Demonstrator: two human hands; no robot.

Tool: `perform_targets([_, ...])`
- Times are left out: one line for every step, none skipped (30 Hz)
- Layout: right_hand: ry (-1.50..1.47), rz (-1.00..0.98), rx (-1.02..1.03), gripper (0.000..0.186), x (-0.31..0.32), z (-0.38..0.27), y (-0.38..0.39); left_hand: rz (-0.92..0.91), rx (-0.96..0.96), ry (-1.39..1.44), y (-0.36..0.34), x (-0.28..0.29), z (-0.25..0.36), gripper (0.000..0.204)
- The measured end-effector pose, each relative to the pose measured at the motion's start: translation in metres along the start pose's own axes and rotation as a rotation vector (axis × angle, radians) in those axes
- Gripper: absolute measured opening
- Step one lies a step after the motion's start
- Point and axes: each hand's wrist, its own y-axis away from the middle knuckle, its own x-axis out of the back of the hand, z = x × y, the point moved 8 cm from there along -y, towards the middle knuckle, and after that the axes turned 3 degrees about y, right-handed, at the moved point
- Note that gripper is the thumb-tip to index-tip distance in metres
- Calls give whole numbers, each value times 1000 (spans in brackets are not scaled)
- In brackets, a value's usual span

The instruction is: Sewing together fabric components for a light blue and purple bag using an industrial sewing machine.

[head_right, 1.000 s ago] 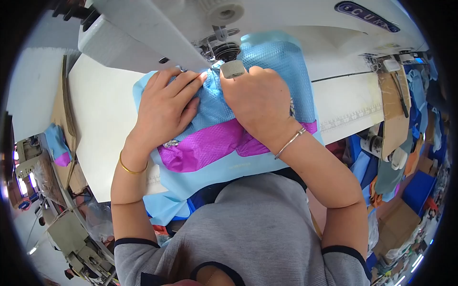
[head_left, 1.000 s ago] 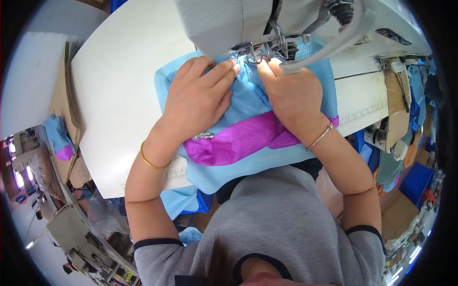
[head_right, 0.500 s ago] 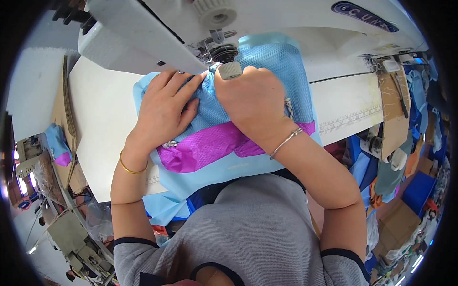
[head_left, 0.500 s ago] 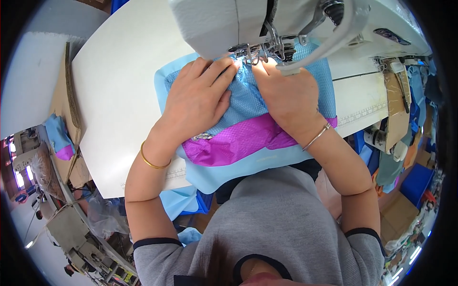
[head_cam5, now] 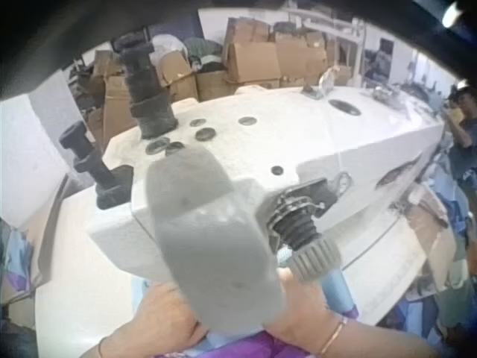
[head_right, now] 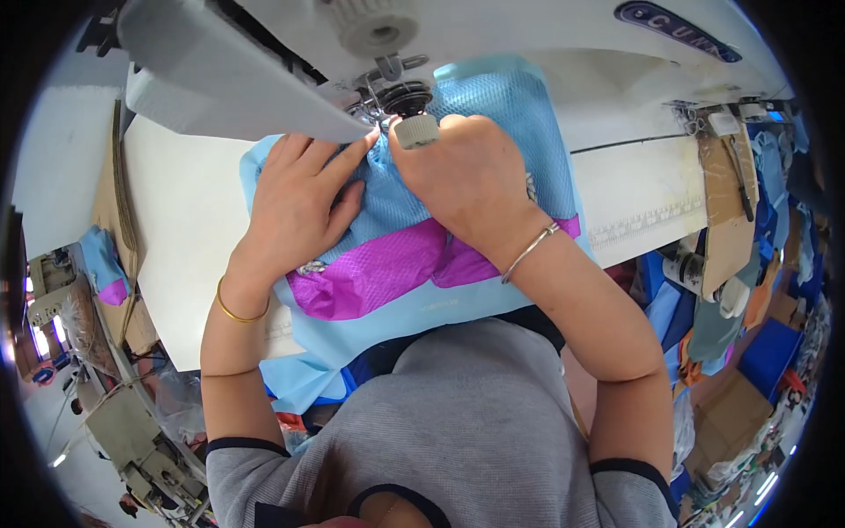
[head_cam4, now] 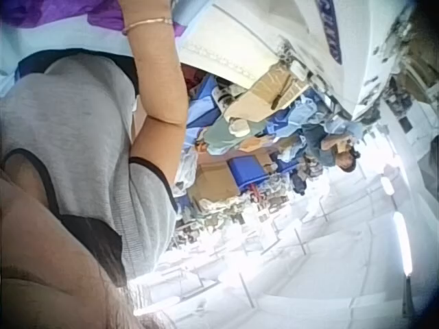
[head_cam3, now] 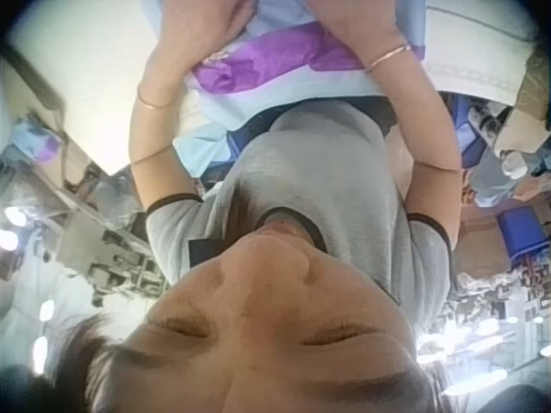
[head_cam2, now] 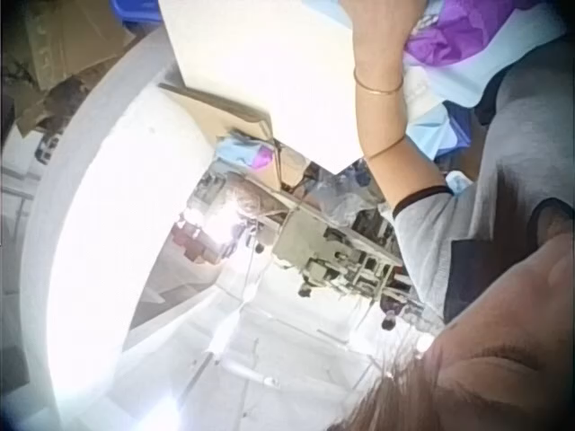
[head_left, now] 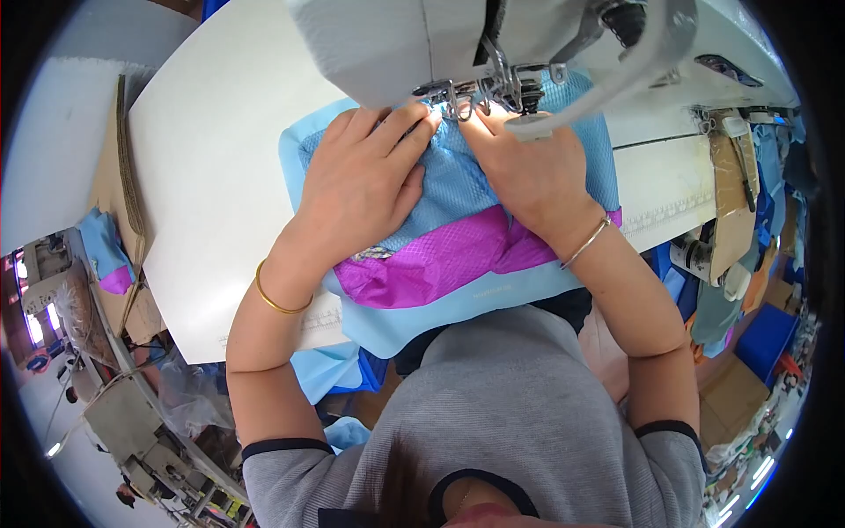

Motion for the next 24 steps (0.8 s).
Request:
perform_targets([-3,-17,7,8,0,1,0,9,-3,-16,-2,2,1,43])
perform_targets([-6,-34,14,7,0,1,1,18,-6,-32,-4,2,2,43])
perform_targets([-4,-35,13,7,2,3,2,19,-8,-31,-5,2,4,43])
perform_targets([20,-49,16,6,2,5,4,19,-2,-41,-5,0,5,43])
perform_targets([43,-63,19,5,3,7,6,20,4,-51,-5,-2,6,43])
perform_targets([43,-61,24,5,4,9,7,23,8,-53,-5,-4,7,43])
perform_targets([37,-128,5,4,1,12,7,40,-1,-79,-5,-3,10,43])
perform_targets([31,-195,-13,3,-3,15,8,56,-9,-105,-4,-3,12,43])
perform_targets([27,-192,-3,3,-1,16,8,59,0,-111,-4,-4,13,43])
perform_targets([43,-213,8,3,-1,16,9,70,1,-82,-4,-3,12,42])
perform_targets([58,-233,19,3,-2,17,9,81,3,-55,-3,-3,13,41])
perform_targets([53,-229,29,3,-1,17,9,84,12,-63,-4,-4,14,41])
perform_targets([77,-229,32,3,-2,19,8,79,9,-58,-5,-5,16,40])
perform_targets([101,-230,35,3,-3,20,7,73,5,-53,-6,-7,17,39])
perform_targets([97,-226,41,3,-4,20,7,74,11,-58,-5,-8,17,39])
perform_targets([114,-238,51,4,-5,20,7,77,11,-71,-5,-8,18,38])
perform_targets([132,-250,60,4,-6,20,7,80,11,-83,-5,-8,18,38])
perform_targets([129,-248,65,4,-7,20,6,80,16,-87,-5,-7,18,38])
perform_targets([129,-221,61,5,-6,20,6,90,15,-82,-5,-5,18,38])
perform_targets([130,-194,57,6,-4,20,5,100,12,-78,-4,-4,18,38])
perform_targets([127,-193,59,6,-6,19,6,98,16,-80,-4,-4,18,38])
perform_targets([116,-172,38,6,-5,22,7,97,21,-77,-4,-6,18,38])
perform_targets([107,-152,17,6,-4,24,8,96,25,-74,-5,-7,18,38])
perform_targets([108,-154,16,6,-4,26,8,96,24,-72,-5,-8,17,38])
